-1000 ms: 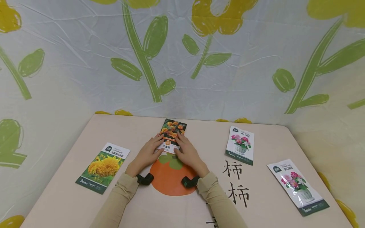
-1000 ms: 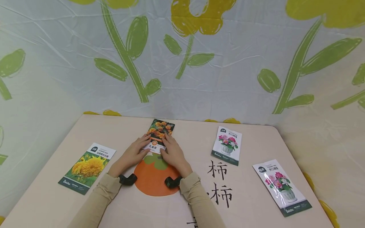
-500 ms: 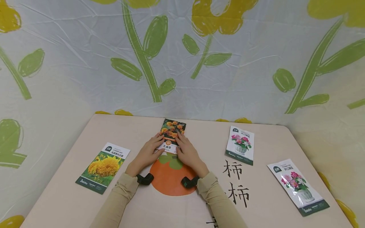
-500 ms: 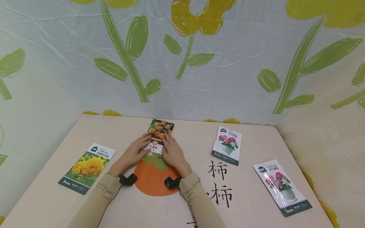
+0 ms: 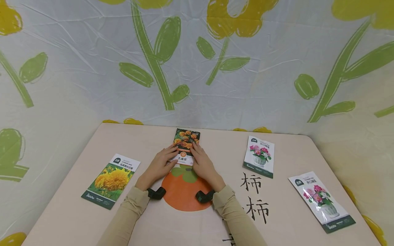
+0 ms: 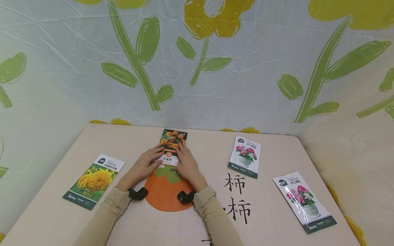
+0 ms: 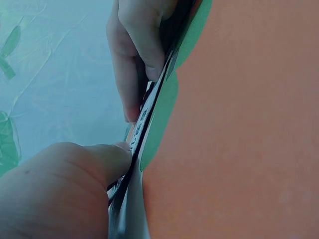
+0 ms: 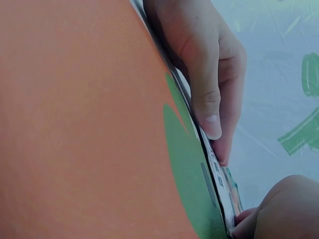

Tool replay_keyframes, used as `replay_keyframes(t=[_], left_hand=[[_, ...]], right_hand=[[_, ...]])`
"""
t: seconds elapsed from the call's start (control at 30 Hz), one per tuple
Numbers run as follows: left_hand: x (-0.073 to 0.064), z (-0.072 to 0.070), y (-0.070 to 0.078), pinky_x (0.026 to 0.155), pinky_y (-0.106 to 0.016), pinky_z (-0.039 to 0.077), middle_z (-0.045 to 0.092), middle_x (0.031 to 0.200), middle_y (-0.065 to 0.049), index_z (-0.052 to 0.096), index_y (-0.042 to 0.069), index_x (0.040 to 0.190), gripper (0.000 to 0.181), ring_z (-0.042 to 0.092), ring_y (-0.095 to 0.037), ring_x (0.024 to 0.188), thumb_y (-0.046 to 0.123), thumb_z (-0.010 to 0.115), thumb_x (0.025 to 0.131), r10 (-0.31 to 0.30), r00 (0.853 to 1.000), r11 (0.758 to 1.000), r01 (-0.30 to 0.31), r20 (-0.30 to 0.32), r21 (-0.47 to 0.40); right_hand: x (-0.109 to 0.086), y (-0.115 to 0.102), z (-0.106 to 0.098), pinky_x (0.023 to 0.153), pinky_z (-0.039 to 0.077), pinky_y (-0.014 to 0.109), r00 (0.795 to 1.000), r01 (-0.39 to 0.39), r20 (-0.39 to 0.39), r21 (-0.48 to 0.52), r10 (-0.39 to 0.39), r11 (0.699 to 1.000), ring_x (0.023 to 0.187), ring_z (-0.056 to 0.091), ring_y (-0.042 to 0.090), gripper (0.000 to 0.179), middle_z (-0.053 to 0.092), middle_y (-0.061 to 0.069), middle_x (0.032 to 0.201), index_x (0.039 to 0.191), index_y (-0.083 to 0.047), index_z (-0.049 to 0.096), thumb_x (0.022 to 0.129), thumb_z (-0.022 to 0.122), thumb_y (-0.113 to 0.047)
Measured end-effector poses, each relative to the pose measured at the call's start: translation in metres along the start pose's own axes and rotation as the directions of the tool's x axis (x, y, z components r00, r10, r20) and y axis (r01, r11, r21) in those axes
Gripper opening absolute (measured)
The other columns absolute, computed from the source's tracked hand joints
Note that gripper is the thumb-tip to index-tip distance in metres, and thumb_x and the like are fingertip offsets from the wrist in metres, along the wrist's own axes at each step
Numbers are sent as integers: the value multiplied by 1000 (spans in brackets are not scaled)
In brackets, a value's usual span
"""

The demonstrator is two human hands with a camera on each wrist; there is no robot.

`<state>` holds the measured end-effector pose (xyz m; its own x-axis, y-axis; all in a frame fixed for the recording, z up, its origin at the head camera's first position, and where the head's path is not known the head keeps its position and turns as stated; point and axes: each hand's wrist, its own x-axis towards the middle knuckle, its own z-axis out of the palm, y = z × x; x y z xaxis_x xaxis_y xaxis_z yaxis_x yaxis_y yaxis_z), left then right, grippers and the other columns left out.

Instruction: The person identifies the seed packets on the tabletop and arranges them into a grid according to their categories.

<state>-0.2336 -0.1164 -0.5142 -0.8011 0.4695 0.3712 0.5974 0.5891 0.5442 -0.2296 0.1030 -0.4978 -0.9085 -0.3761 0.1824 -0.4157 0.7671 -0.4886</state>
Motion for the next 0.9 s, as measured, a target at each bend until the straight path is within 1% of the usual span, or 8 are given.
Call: replay_keyframes(t=[0.2,0.33,0.47,0.6,0.73,0.9], left_hand=[[0,1,-2,113,-59,28,49,147,-18,58,-5,134,42,34,-37,143,13,65,97,6,1000,1000,-6,-3,-4],[0,2,-3,115,-58,26,46,149,-16,56,-3,138,45,32,-35,144,18,63,98,-4,1000,1000,4,22,20],[-1,1,-3,115,-59,24,45,151,-15,53,-1,141,48,30,-32,145,22,61,100,-16,999,999,13,52,48],[-1,0,-2,115,-59,23,44,152,-14,53,0,141,48,30,-32,146,23,61,100,-23,997,998,19,70,52],[-1,-1,1,115,-60,23,44,151,-14,53,0,141,46,31,-32,145,22,59,101,-22,997,999,18,77,49],[-1,-1,2,114,-61,23,45,151,-14,54,1,141,41,32,-33,144,15,55,103,-12,997,998,8,74,62]], right_hand=[[1,3,2,119,21,45,1000,-6,1,3,6,1000,148,23,31,49,31,16,159,145,5,45,97,40,1],[2,3,2,119,21,45,1000,-8,2,7,8,1000,148,23,32,50,31,17,159,145,5,44,95,40,3],[1,3,1,119,21,47,1000,-1,0,23,1,1000,149,22,33,48,30,18,159,145,6,43,99,45,-5],[0,3,1,118,22,50,1000,28,-8,35,-27,999,148,22,35,52,30,20,158,144,8,43,100,52,-17],[-1,3,0,119,21,50,999,35,-8,29,-34,999,148,21,35,53,29,21,158,145,8,43,100,52,-18],[0,4,1,119,21,50,999,30,-16,34,-29,999,148,21,35,51,30,21,158,144,8,43,100,51,-16]])
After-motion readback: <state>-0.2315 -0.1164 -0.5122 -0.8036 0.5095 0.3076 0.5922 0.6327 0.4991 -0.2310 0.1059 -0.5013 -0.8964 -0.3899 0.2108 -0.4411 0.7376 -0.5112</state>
